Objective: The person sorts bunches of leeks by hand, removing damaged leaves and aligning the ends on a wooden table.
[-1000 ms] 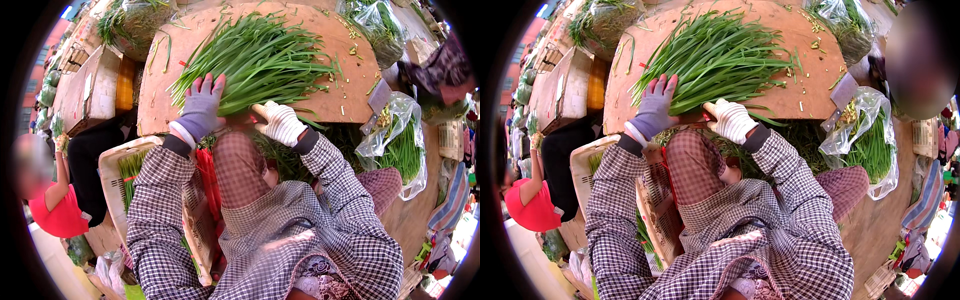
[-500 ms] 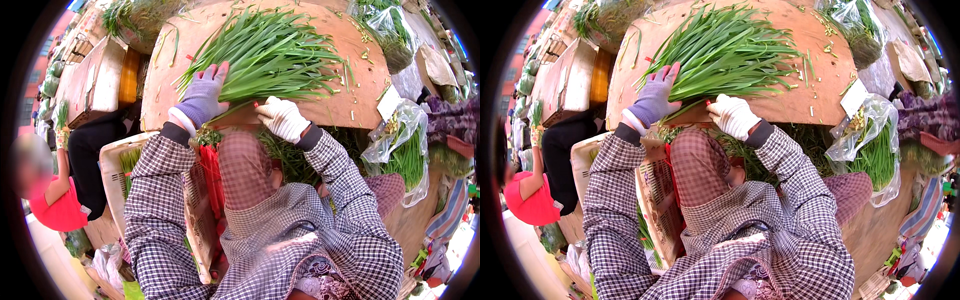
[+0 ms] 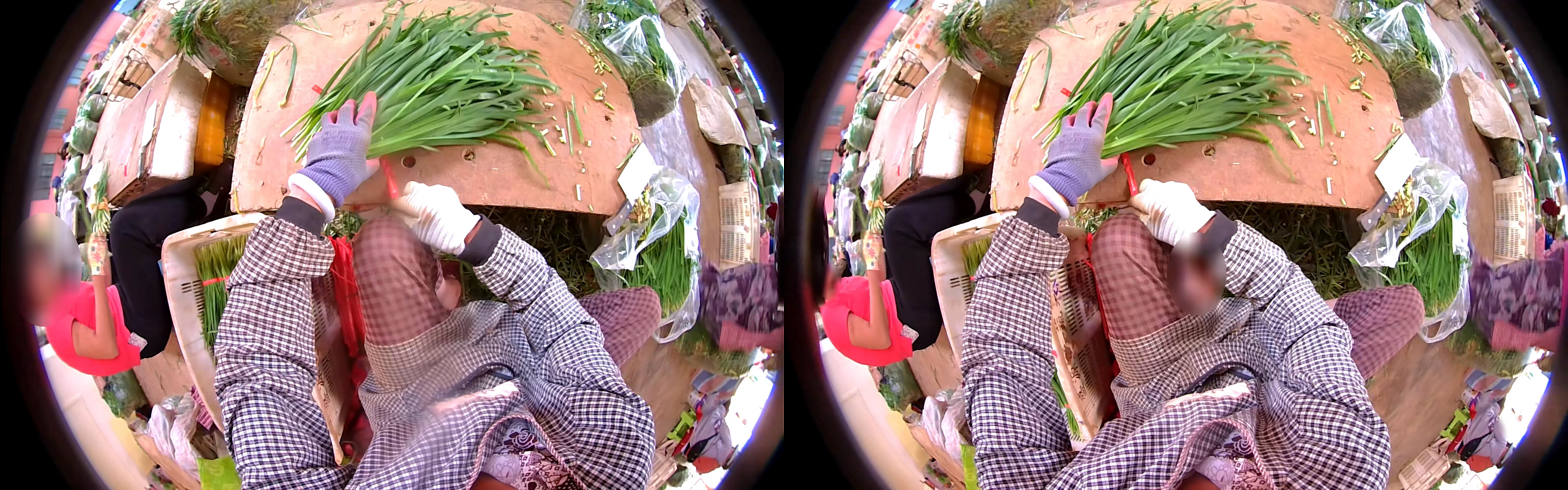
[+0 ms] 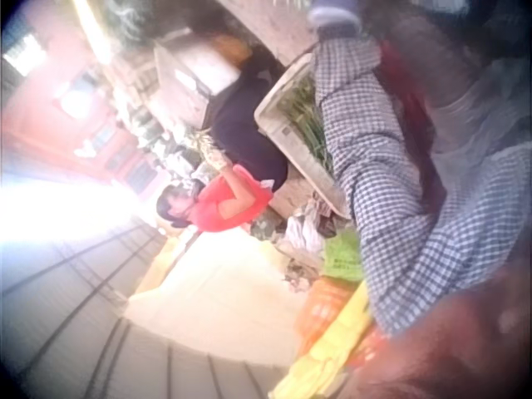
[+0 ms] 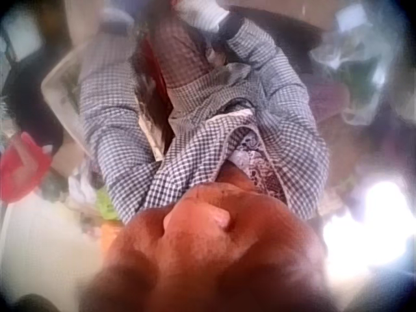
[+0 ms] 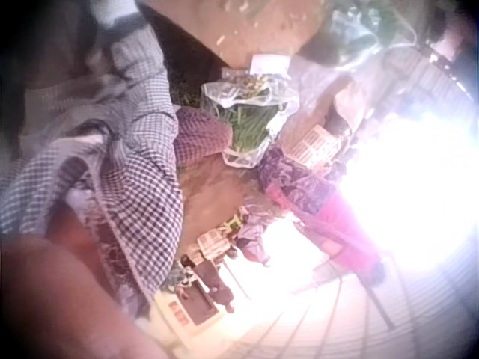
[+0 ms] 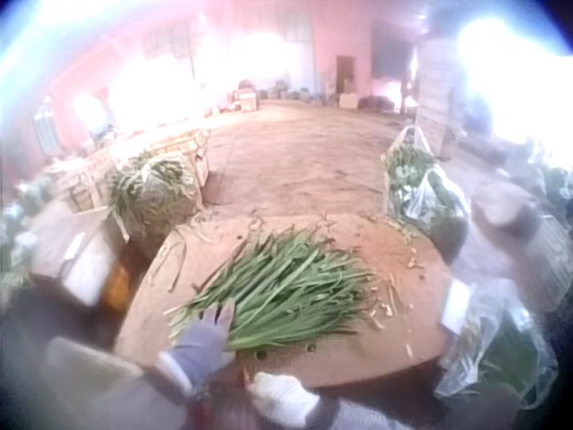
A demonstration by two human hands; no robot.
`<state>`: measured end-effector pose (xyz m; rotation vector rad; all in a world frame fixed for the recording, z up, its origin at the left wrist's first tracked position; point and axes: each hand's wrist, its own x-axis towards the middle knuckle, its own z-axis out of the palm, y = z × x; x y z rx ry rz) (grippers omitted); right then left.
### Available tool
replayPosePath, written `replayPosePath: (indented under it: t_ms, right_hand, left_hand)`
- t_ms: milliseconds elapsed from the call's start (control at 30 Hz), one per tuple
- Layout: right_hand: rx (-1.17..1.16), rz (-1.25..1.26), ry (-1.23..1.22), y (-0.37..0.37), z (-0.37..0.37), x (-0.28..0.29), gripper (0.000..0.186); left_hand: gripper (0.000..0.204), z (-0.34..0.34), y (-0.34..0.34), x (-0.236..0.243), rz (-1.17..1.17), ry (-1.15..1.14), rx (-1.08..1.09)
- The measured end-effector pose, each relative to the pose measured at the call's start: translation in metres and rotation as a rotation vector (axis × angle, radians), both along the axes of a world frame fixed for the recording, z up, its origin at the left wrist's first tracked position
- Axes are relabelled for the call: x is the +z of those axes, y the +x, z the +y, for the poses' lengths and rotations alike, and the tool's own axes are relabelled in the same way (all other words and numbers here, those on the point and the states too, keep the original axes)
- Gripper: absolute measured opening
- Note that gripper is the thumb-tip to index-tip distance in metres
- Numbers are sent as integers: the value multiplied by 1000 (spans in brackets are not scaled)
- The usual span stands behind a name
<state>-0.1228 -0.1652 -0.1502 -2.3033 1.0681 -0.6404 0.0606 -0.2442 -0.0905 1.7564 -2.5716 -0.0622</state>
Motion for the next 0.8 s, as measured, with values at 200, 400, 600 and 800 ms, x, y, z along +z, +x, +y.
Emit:
replayPosePath:
  t_ms: [200,400,600,800]
  right_hand:
    - [20,-169,-211,-1,-16,22,20]
    - [-13,-77,-140,-23,-56,62,14]
    - [-21,-164,-24,-25,-65,60,13]
    - [-21,-142,-43,-23,-62,65,13]
  left_hand:
    - [108,9,-1,-3,-87,-46,-10]
    - [105,27,9,13,-14,-47,-62]
    - [68,69,62,23,1261,-58,353]
    - [58,84,44,-49,1663,-195,751]
